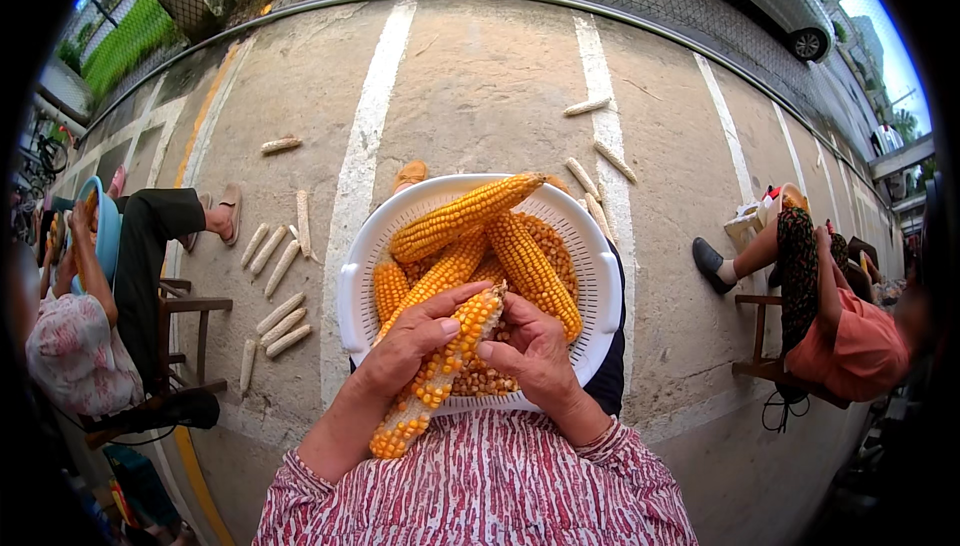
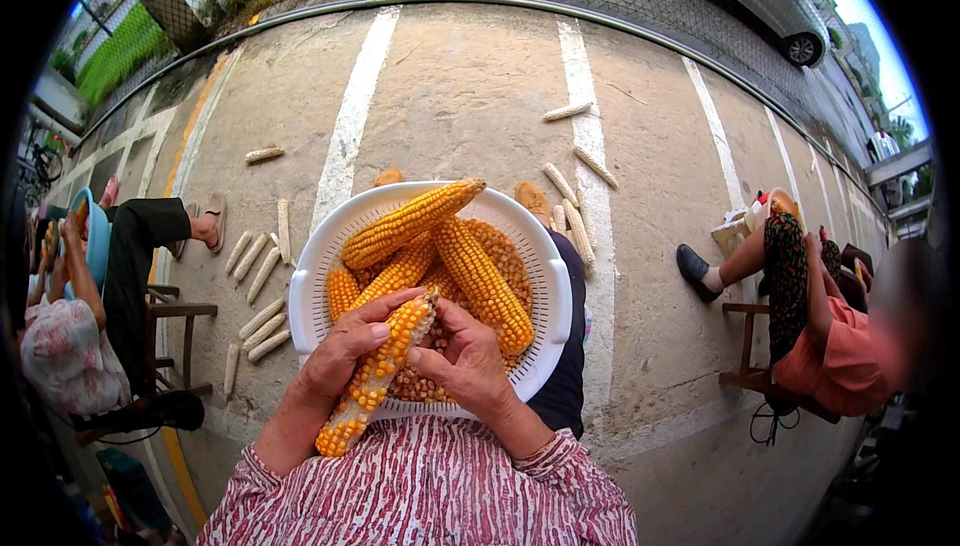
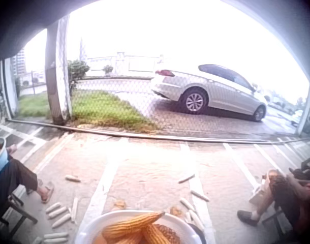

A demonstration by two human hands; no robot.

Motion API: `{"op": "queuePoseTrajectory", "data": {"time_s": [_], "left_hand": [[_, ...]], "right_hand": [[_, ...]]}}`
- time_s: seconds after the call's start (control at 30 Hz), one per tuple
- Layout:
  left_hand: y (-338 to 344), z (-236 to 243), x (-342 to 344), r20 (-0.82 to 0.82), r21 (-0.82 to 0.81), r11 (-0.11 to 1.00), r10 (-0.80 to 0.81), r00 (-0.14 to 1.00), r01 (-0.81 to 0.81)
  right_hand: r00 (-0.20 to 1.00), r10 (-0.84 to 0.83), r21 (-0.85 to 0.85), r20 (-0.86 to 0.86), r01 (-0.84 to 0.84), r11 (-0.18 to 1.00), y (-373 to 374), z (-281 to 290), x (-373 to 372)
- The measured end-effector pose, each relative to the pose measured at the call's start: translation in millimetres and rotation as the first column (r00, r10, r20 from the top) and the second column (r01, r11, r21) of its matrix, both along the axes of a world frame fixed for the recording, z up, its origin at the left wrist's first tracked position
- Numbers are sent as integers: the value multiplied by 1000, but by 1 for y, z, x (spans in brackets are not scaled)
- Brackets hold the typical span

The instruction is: The person sits on the ground and shucks corn cobs by hand, removing kernels into a white colander placed on their lap. They handle multiple cobs one at a time, rotating them to strip kernels and placing the cleaned cobs aside.

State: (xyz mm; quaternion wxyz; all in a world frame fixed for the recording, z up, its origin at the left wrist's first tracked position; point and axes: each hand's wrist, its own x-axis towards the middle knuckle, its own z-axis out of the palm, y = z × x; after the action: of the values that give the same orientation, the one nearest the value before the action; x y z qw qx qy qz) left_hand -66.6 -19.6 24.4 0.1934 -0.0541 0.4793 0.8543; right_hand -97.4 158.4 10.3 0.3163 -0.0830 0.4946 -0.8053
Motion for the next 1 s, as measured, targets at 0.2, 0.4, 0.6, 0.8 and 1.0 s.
{"op": "queuePoseTrajectory", "data": {"time_s": [0.2, 0.4, 0.6, 0.8, 1.0], "left_hand": [[0, 1, 0, 18, 18, 1000, -2, 1000, 2], [0, -4, 0, 23, 39, 999, -2, 1000, 1], [-3, -12, 0, -76, -4, 999, -52, 996, 52], [-3, -12, 1, -73, 26, 998, -55, 996, 57], [-3, -13, 0, -85, 10, 998, -62, 994, 63]], "right_hand": [[1000, 12, 26, -15, -12, 1000, 0, 0, 0], [999, -15, 61, -40, 18, 998, -4, 1, 2], [988, -44, 178, -150, 70, 982, -9, 0, 4], [982, -40, 210, -187, 80, 974, -9, 3, 5], [980, -52, 199, -191, 91, 976, -10, 2, 5]]}}
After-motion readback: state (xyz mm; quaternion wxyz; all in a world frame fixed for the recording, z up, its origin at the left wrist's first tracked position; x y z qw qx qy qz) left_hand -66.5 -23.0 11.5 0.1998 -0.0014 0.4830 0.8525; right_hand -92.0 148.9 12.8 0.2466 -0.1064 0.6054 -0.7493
